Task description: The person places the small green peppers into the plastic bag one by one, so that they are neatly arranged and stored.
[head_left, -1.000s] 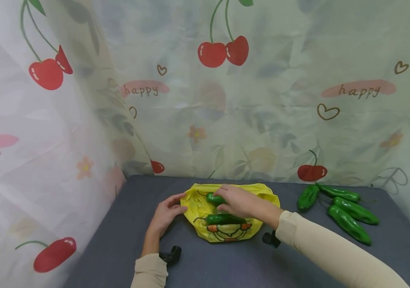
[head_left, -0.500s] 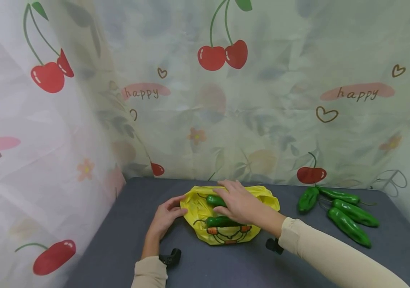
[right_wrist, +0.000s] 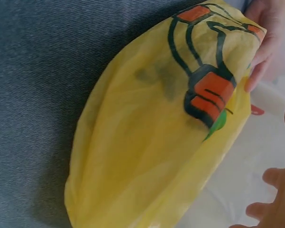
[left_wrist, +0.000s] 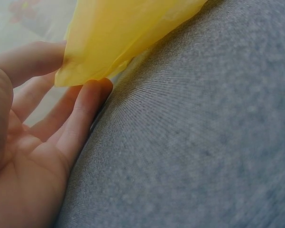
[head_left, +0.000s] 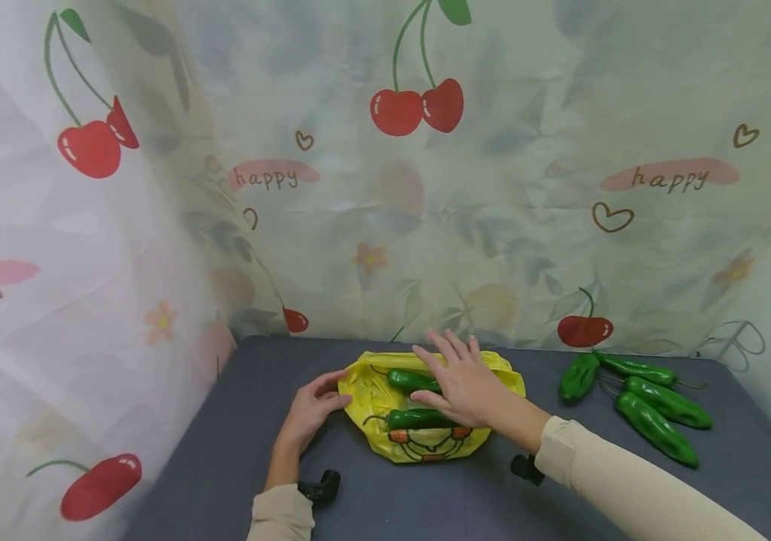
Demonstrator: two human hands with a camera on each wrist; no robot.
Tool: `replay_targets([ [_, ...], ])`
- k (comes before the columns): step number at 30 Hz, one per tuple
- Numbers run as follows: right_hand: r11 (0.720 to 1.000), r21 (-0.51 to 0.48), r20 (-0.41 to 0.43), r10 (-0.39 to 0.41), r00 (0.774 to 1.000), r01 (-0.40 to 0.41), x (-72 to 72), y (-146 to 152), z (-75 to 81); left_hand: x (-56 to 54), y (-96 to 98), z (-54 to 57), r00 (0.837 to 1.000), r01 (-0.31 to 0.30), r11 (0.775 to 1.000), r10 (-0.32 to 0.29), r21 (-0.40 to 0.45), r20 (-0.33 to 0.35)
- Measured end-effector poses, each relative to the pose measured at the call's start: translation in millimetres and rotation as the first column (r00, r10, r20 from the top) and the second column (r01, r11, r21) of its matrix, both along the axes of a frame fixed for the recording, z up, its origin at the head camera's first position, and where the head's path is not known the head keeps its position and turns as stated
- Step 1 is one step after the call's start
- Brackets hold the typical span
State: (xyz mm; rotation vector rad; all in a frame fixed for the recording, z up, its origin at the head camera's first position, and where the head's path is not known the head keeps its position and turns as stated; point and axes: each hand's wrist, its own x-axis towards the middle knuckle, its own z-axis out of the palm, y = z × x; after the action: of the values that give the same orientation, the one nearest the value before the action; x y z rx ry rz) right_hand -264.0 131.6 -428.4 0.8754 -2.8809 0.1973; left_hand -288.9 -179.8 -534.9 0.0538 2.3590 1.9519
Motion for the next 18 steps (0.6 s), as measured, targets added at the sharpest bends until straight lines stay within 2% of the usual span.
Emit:
replay_targets([
  [18, 0.995, 0.000, 0.050, -0.101, 0.994, 0.101, -1.2, 25.4, -12.5, -0.5, -0.1, -2.2, 1.000, -0.002, 1.000, 0.002, 0.003, -0.004],
])
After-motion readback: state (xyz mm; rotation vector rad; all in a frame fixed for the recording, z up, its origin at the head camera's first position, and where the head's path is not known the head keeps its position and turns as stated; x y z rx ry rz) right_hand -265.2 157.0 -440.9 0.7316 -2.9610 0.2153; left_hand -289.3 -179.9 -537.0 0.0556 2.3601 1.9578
